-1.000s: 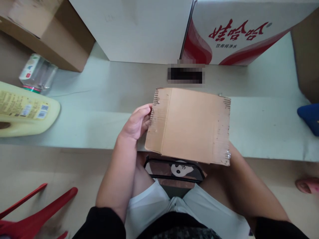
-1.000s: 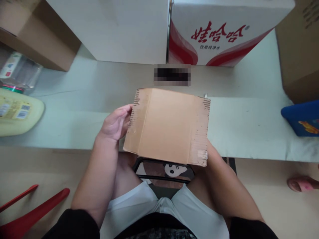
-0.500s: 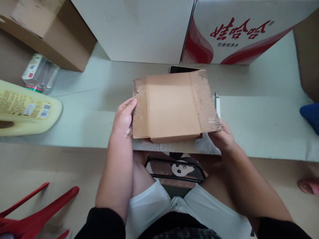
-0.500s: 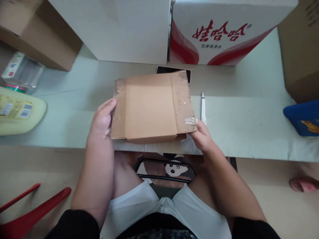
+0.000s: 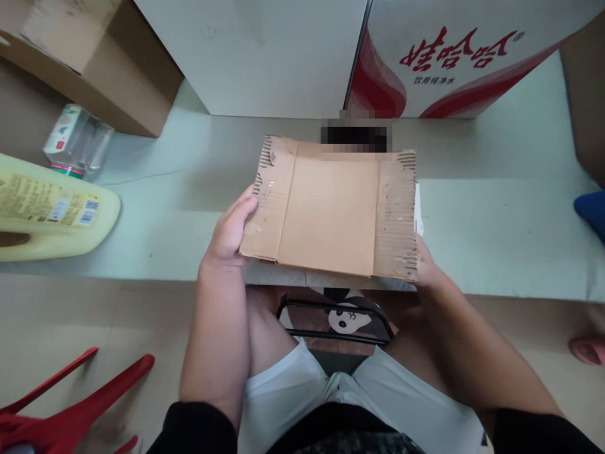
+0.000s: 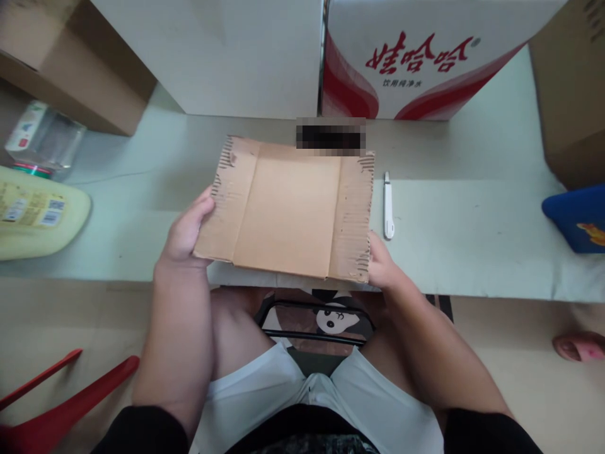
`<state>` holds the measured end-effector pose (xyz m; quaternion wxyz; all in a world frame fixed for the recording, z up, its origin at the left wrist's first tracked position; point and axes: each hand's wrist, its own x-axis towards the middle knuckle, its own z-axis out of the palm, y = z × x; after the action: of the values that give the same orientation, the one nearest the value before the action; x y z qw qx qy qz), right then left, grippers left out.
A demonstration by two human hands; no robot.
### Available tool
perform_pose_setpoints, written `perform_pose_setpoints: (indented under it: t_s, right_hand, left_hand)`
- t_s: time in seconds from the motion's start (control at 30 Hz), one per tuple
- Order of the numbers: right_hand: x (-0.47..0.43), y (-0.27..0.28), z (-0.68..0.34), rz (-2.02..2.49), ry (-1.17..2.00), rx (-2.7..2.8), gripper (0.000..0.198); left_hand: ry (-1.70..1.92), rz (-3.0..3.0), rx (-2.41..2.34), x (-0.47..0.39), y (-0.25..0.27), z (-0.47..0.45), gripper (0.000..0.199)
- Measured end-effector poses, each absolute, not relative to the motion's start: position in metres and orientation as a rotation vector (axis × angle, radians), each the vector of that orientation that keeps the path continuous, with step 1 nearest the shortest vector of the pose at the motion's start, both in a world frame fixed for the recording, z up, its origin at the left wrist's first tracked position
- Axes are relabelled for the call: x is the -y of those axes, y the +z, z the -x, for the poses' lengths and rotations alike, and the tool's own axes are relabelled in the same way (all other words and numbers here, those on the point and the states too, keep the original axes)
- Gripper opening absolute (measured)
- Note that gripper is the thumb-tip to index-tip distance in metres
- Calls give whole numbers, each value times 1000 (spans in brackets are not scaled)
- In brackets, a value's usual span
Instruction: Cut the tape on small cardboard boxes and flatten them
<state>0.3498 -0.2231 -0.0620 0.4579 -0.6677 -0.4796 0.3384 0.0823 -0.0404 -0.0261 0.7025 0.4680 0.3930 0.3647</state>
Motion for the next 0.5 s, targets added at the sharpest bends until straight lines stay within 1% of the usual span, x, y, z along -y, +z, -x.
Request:
perform_pose_setpoints:
  t_s: [0.1, 0.17, 0.23, 0.33, 0.4, 0.43, 0.5]
  right_hand:
    - [221, -51, -348, 1553, 972, 1167, 52]
    - [220, -47, -346, 1503, 1017, 1155, 47]
    - [221, -49, -345, 1446, 1044, 1141, 50]
    - [222, -61, -345, 1405, 1059, 1087, 65]
    - [222, -72, -345, 1470, 986, 1049, 74]
    - [222, -77, -344, 1520, 922, 1017, 75]
    - [220, -85, -343, 1624, 787, 935, 68]
  left_hand:
    - [903, -1032, -973, 37, -25, -83, 24]
    - [968, -1032, -1007, 34, -26, -82, 22]
    - [999, -1035, -1017, 32, -29, -80, 25]
    - [978, -1066, -1000, 32, -35, -80, 31]
    - [950, -1107, -985, 33, -39, -82, 38]
    - [940, -1121, -982, 35, -40, -84, 42]
    - [927, -1131, -962, 37, -42, -87, 52]
